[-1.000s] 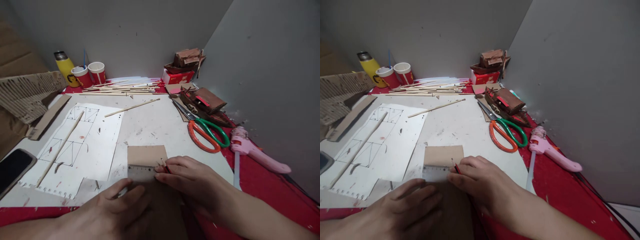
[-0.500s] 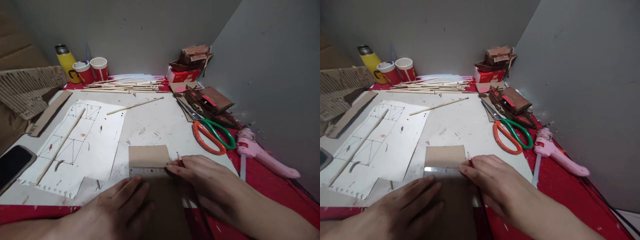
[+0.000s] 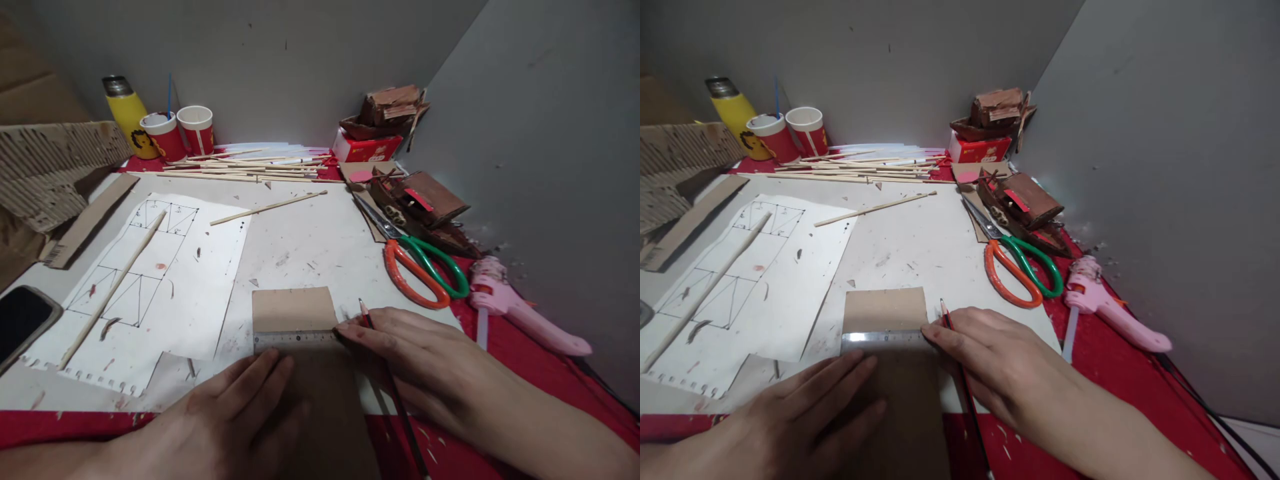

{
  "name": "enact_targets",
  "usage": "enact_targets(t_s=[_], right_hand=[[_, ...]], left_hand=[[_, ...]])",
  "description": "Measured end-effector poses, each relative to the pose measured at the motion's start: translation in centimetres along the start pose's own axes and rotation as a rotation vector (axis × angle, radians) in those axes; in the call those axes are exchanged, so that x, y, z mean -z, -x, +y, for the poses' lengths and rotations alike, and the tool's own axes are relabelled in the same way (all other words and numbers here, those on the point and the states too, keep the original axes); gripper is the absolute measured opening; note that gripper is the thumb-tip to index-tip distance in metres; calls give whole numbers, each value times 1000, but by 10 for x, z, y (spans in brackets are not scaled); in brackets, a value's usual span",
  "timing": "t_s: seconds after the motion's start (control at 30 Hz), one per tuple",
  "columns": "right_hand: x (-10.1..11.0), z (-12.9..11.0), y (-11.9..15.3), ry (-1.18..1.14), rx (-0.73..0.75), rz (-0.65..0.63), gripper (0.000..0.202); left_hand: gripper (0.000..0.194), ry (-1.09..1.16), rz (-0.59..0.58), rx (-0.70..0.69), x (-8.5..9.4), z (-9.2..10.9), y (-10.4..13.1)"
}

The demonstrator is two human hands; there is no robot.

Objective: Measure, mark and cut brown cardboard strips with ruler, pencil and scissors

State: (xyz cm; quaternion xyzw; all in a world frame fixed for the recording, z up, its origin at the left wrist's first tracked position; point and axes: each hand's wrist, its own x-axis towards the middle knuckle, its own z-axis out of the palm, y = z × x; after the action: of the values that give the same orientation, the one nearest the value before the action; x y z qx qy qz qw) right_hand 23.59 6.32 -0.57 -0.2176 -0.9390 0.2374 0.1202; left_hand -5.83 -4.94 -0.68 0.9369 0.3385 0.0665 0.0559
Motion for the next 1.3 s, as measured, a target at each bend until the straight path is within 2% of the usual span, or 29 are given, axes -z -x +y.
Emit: enact_targets(t_s=[0.27,0.63,0.8,0.9,1.03,1.17,1.3], right_hand=[[0,1,-1,23,9,0,56],[1,0,-3,94,29,38,53],[5,-3,-10,52,19,81,45],[6,-7,-9,20,-61,178,44],[9,-23,-5,-98,-275,350,37],[11,-45,-18,-246,-352,365,31],[2,-55,-51,-554,-368,341,32]], left_hand=[[46,-27,-19,-22,-4,1,-1],[47,-2,120,73,-21,5,3],[64,-11,47,59,-18,4,0],[75,1,37,19,-18,2,-2],[75,103,42,21,-21,0,1],[77,146,38,43,-20,0,2],[84,140,0,30,-20,1,2]])
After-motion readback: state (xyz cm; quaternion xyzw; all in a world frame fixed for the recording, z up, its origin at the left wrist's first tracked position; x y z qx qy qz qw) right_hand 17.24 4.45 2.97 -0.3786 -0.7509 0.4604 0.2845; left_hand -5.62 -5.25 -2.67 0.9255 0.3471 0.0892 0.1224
